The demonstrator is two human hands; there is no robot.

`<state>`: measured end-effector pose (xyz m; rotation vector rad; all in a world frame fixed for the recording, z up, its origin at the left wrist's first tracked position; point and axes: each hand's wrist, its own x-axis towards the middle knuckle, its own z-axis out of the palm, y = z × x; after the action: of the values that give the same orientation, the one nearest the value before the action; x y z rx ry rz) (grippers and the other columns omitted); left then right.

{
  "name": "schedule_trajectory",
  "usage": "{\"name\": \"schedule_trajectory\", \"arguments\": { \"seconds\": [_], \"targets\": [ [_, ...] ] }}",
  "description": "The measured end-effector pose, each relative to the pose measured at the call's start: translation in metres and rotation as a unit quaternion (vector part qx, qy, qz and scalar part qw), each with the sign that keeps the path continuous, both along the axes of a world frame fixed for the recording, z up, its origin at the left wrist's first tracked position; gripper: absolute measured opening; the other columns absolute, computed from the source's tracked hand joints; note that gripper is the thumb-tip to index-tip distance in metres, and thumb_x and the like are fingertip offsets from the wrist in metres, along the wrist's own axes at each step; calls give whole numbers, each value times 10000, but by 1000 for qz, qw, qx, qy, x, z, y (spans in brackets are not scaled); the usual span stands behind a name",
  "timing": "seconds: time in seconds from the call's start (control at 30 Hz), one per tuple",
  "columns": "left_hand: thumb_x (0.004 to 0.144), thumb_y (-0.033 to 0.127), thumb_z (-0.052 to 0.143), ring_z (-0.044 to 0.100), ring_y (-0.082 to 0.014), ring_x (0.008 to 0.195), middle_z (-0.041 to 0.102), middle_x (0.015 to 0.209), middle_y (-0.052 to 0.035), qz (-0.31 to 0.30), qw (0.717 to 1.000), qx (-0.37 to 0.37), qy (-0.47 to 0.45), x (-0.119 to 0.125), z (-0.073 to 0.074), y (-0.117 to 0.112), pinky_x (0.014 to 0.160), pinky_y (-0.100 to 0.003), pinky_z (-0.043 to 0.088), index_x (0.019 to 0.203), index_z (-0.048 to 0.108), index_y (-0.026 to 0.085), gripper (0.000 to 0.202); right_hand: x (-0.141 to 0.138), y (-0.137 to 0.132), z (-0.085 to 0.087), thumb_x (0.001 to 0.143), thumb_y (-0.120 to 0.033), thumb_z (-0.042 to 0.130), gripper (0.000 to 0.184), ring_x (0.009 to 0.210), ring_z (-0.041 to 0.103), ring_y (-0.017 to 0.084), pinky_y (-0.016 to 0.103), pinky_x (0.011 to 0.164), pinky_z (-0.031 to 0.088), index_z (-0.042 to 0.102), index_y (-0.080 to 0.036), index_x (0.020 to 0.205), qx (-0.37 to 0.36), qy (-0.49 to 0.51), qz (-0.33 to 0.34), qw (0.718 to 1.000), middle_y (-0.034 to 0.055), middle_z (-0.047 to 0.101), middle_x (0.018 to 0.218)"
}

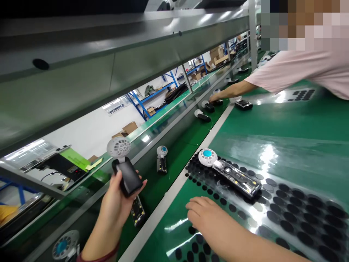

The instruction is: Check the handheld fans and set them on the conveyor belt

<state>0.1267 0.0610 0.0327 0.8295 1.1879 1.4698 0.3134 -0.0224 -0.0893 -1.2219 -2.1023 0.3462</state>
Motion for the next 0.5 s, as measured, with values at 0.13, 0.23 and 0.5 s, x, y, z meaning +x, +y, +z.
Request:
{"name": "schedule_trajectory", "arguments": {
  "seconds": [0.13, 0.23, 0.5],
  "targets": [
    [796, 429, 479, 576, -173, 641, 613, 730, -50, -31, 987, -70, -141, 22, -31, -27, 751, -523, 503, 877, 545, 184, 267, -11, 1, -16, 793, -3, 409, 258, 944, 578, 211, 371, 826, 467, 600, -177, 796, 22, -41, 6, 999, 73, 640, 996],
    [777, 432, 526, 569, -172, 625, 593, 647, -39, -60, 962, -130, -232, 48, -84, -46, 776, -489, 499, 878, 525, 182, 269, -11, -2, -20, 778, -11, 450, 214, 899, 600, 207, 401, 875, 450, 590, -169, 812, 31, -53, 4, 998, 65, 647, 927],
    [807, 344, 522, 586, -153, 731, 606, 757, -18, -73, 959, -90, -258, 59, -124, -60, 789, -374, 501, 1142, 420, 249, 363, 24, -25, 21, 879, -191, 425, 160, 1126, 501, 189, 391, 1036, 320, 576, -221, 834, -28, -7, 83, 996, 27, 635, 1055]
  ]
}}
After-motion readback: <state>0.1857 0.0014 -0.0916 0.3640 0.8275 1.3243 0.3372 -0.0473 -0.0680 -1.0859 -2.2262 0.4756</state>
